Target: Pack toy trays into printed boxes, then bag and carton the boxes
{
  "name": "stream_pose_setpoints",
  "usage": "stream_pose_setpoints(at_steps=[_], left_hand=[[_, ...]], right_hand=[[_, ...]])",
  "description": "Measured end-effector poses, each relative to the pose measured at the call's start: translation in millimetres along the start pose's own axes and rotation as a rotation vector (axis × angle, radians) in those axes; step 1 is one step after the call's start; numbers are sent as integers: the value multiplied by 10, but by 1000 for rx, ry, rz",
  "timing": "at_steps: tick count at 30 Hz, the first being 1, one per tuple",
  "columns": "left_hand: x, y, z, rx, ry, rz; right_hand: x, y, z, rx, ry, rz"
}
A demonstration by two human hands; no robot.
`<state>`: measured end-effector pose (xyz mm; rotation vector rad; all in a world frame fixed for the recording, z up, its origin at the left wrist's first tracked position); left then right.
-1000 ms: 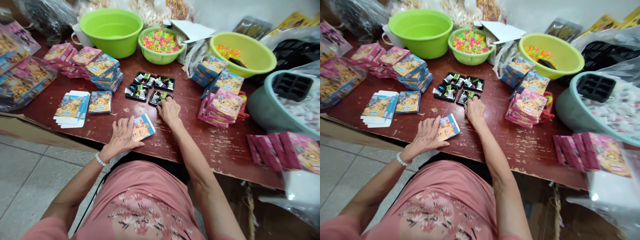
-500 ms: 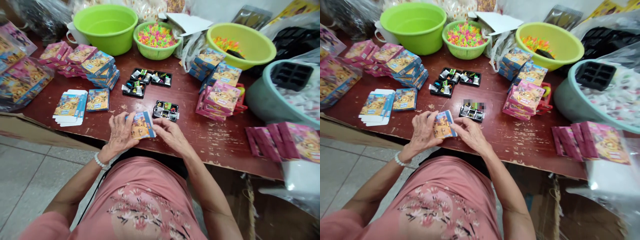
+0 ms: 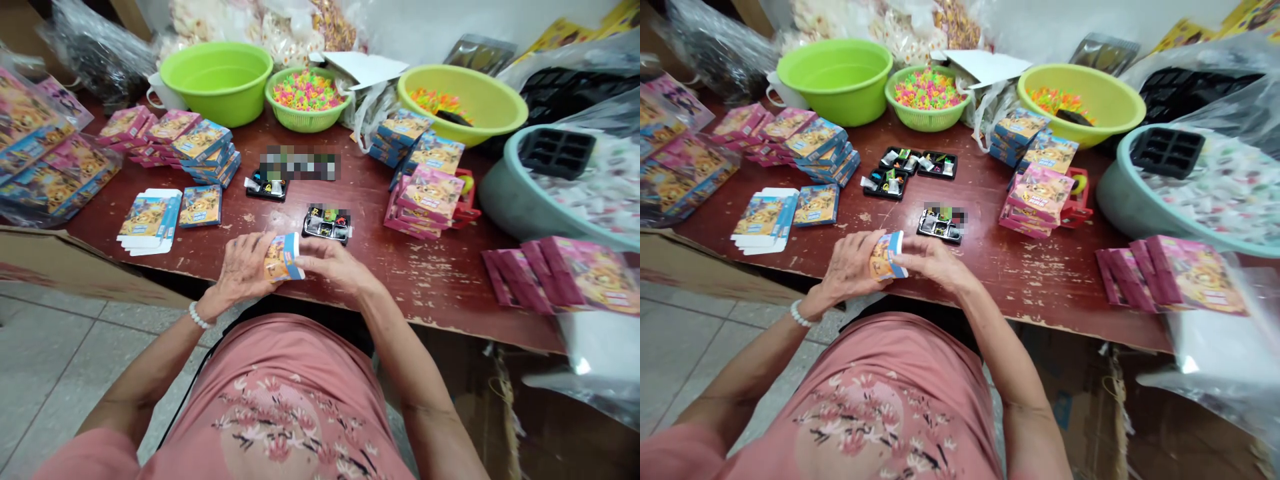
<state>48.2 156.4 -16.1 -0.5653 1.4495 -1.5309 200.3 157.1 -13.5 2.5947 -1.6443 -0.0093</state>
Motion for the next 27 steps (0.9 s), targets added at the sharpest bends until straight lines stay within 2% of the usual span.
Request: stream_pose_setpoints(at_steps=[2,4,6,9,12,14,17,20,23,27], left_hand=[[-47,-11,-109,130,-24,-12],[-87,3,-209,299,-22,-22],[-120,42,-304,452,-17,-39],[-162,99,-426,591,-21,-65],[-204,128,-473,571,-3,-93],[-233,137,-496,457,-7,-98],[-283,164,-530,237,-53,-99],[-338,225,-497,109,-78,-142],[-387,240,-441,45,-72,-171],[-417,243,-418,7,-50,-212]], right_hand=[[-74,-441,-147,423,-67,191],[-178,-813,-175,869,-24,318],[-318,-1036,-40,1144,91,297],[-462,-1142,182,1250,165,211],[-478,-1118,231,1248,128,225],[-438,-1039,184,1225,67,240],[-347,-840,34,1189,-57,265],[-262,-603,-84,1188,-145,288],[-220,-406,-77,1192,-167,267],[-210,-322,27,1160,-141,225]])
Point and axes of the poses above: each hand's wrist, its own x-axis away from the middle knuckle, its own y-axis out of the palm, z = x × y, the point moved 10 cm from there along -x, towards the middle knuckle, and after that the axes turned 2 degrees about -x, right-handed, at the moved point
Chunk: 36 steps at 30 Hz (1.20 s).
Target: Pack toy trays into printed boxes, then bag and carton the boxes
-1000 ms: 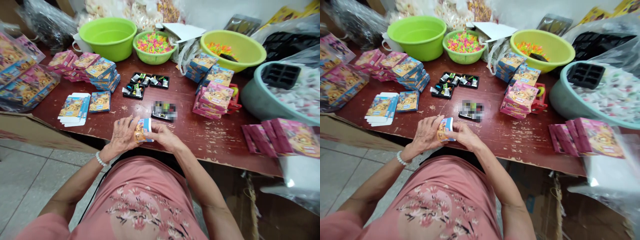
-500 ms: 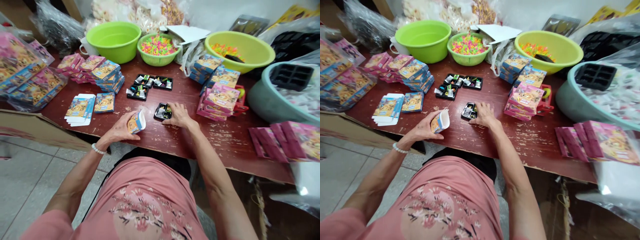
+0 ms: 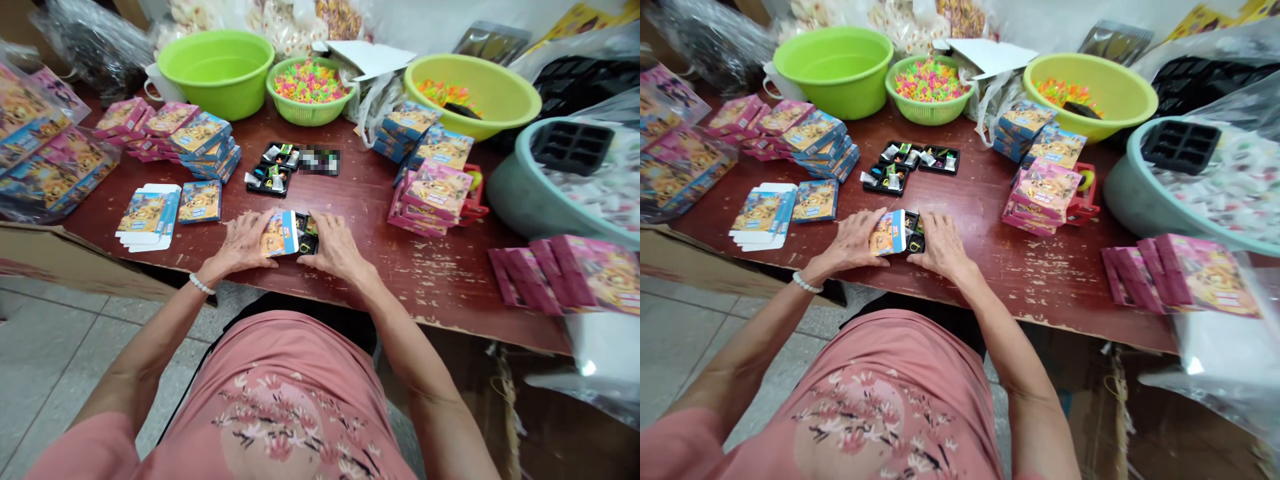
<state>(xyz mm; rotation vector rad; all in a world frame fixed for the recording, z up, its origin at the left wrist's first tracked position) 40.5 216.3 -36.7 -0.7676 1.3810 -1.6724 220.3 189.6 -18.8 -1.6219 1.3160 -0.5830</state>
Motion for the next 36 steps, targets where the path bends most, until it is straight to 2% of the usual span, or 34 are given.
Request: stream_pose_setpoints(at_steps=[7,10,14,17,21,27,30,33,34,36], left_hand=[[-44,154,133,46,94,-131],[-18,171,126,51,80,-135],[83,123,14,-3,27,-87],[156,132,-1,-30,38,-62],[197,204,46,-26,82,-38],[209,260,135,21,137,-13],[217,256,195,36,126,-20],[254,230,270,65,104,-24],[277,210,296,82,97,-16],[338,142,353,146,90,23]], right_hand=[[-48,274,-26,-138,-49,-154],[-15,208,92,-286,-12,-120],[146,14,473,-596,184,15],[261,90,660,-719,350,22],[262,212,709,-709,437,75],[154,354,627,-690,467,97],[149,525,515,-985,515,92],[195,779,220,-1412,558,-79],[218,800,107,-1494,546,-131],[272,725,-44,-1515,500,-159]])
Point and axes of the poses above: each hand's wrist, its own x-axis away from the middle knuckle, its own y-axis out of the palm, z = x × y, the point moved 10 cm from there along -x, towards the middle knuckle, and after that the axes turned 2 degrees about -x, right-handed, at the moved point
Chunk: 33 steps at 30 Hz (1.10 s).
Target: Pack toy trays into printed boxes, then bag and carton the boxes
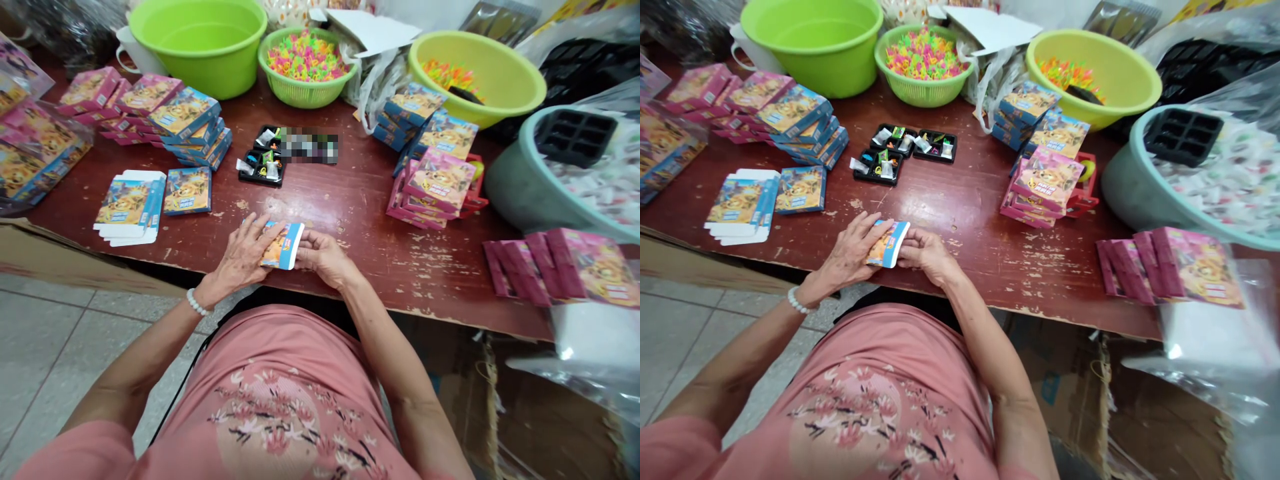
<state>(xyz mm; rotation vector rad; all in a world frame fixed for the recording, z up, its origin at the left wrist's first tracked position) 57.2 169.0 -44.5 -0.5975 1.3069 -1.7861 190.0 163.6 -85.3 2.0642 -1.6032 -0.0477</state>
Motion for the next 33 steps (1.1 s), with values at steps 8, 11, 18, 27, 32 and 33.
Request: stream_pose_setpoints(at_steps=[8,11,18,27,32,33], left_hand=[[357,-159,60,995,-235,291],[480,123,185,1288,-311,171],[914,117,180,973,-289,395],[963,-240,-29,876,-261,397],[902,-349,-9,990,-241,484],[909,-335,-9,1023,-249,497]], right_hand=[[679,-145,-666,399,-493,297],[712,-80,-395,285,-403,195],[868,-75,189,197,-365,276],[860,3,-79,473,-466,143],[762,-4,-160,280,-397,146],[767,-5,-173,270,-400,152]])
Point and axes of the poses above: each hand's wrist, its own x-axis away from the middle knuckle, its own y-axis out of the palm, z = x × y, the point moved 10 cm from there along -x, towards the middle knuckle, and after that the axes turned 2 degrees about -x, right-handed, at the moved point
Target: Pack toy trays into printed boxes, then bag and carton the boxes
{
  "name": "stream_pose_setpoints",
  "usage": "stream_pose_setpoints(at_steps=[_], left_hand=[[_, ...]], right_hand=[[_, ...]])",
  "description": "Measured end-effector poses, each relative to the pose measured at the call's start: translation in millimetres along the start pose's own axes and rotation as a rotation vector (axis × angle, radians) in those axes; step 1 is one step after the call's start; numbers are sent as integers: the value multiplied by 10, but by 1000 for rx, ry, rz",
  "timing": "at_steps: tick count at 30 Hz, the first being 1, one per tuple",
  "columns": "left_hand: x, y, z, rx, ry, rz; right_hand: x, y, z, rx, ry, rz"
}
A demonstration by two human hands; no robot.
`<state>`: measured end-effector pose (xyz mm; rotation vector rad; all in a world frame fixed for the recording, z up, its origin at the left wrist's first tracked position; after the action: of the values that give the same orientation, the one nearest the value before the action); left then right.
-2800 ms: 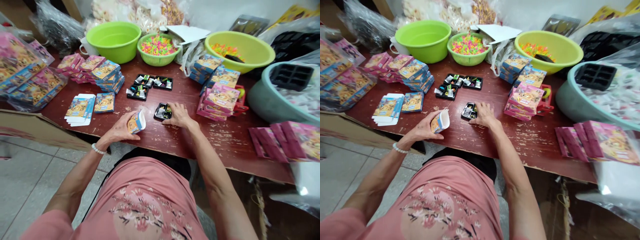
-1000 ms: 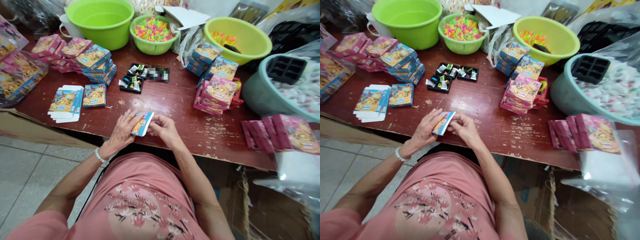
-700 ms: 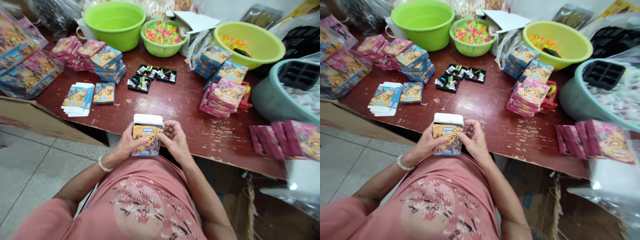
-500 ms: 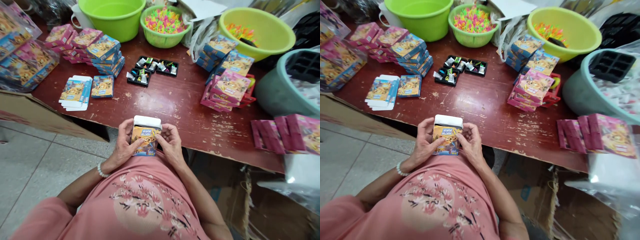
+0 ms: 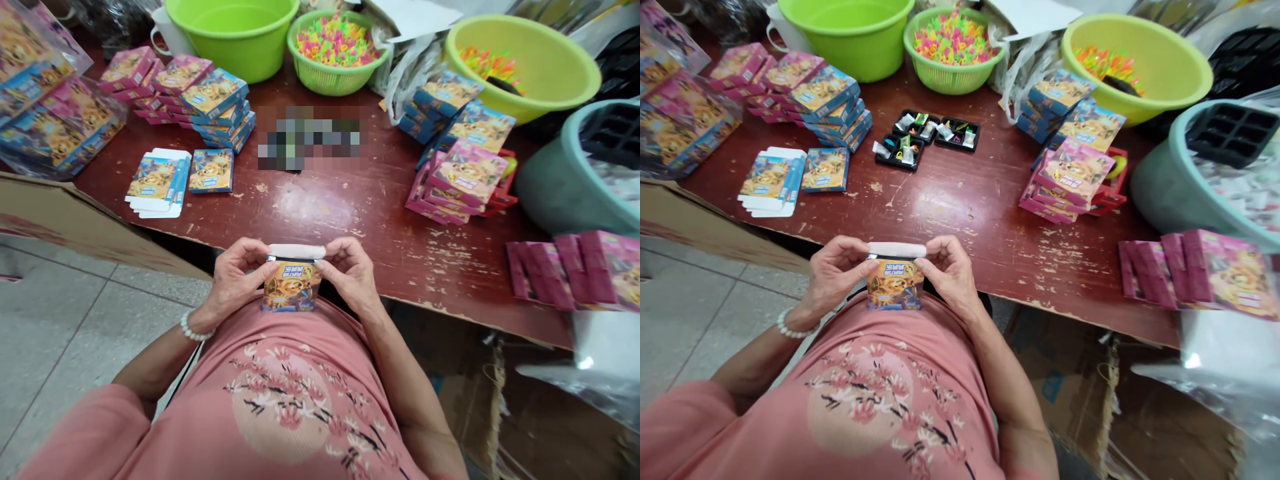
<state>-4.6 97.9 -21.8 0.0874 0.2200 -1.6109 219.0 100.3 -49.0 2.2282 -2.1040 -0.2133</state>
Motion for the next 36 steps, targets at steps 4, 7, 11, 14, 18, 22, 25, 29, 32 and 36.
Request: stream_pose_setpoints(at_steps=[4,7,11,14,18,22,25,29,32,36], left_hand=[[42,28,-23,-47,3,-51],[38,31,107,-185,120,-121],[1,58,217,-217,165,-197],[-39,60,141,-211,71,-201],[-93,31,29,-188,-42,-175],[-163,59,37,-136,-94,-201],[-218,96,43,-87,-129,-222],[-248,103,46,-92,-105,-228],[-165,159,106,-165,-8,-288],[36,287,236,-333,183,-364]], right_hand=[[23,29,-182,171,-131,-72],[35,70,-251,259,-172,-172],[35,96,-213,257,-119,-220],[3,84,-154,242,-46,-177],[-91,104,-103,211,37,-150],[-172,143,-11,70,142,-140],[-188,158,26,36,172,-145],[-141,144,-38,121,69,-182],[-39,119,-101,159,-75,-189],[90,88,-37,108,-116,-145]])
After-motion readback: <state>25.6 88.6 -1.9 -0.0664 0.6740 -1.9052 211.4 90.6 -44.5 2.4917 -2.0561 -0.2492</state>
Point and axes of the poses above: each hand's wrist, its own x-axis away from the middle knuckle, its own y-axis out of the palm, z = x × y, the point moved 10 cm from there along -x, towards the middle knuckle, and after that the axes turned 2 degrees about -x, right-handed, at the moved point
